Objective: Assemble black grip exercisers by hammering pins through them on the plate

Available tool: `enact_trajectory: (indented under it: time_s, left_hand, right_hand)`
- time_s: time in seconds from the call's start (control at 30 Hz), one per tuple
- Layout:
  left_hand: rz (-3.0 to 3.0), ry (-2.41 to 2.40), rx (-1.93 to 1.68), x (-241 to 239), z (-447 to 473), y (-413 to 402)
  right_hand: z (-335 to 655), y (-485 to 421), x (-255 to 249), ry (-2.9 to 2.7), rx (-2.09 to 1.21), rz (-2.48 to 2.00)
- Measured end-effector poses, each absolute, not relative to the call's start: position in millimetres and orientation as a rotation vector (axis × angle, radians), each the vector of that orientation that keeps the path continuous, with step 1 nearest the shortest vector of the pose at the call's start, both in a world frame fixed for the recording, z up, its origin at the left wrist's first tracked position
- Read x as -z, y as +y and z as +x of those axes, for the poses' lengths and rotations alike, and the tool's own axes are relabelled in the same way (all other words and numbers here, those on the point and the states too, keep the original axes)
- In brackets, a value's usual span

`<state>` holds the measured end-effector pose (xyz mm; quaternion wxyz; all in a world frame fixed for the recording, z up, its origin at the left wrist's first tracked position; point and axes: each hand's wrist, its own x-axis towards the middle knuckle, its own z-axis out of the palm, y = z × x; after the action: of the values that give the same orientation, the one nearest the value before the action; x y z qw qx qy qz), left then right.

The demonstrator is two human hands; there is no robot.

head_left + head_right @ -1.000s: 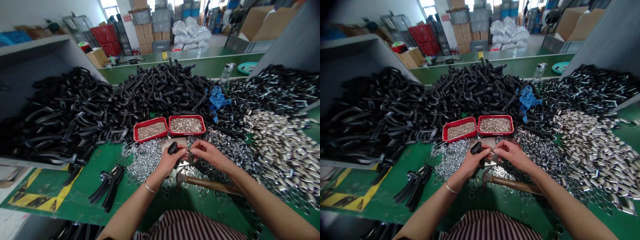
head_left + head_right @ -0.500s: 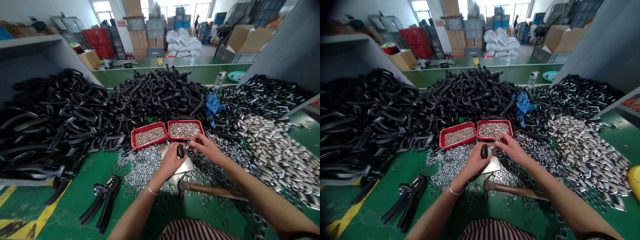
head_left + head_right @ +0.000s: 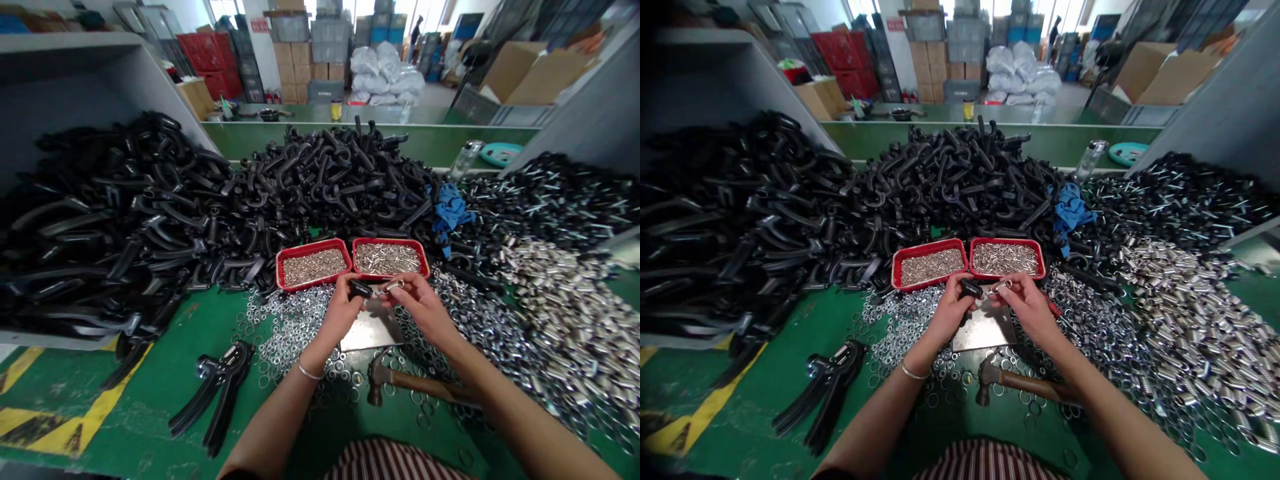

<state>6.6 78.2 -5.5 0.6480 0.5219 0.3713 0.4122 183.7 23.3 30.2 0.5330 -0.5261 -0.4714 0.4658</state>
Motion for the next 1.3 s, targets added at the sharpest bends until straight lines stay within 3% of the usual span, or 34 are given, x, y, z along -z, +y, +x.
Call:
enact_trajectory:
  time_s: [0.33,0.5,0.57,0.8,1.13,1.3]
  left_hand:
    - [1.353,1.017,-0.889,-0.2,14.7,60.3]
    - [1.650,0.422,-0.285,-11.8,26.9,12.9]
    - [1.609,0.358,-0.209,-12.4,29.6,3.6]
    - [1.183,0.618,-0.664,-7.6,7.6,54.5]
    - [1.225,0.949,-0.877,14.2,9.9,62.0]
    - [1.117,0.926,-0.897,10.1,16.8,54.5]
  right_hand:
    - [170.3,15.3,-29.3,-1.231,-0.916,-1.306]
    - [199.8,48.2,-31.2,-1.230,-1.071,-1.328]
    - [211.8,58.3,-35.7,-1.202,-1.110,-1.303]
    - [227.7,35.9,-39.8,-1.364,-1.095,-1.404]
    - [190.5,18.0,-30.0,-1.219,-1.113,-1.347]
    - [170.9,11.3,-18.0,-1.140,-0.962,-1.394]
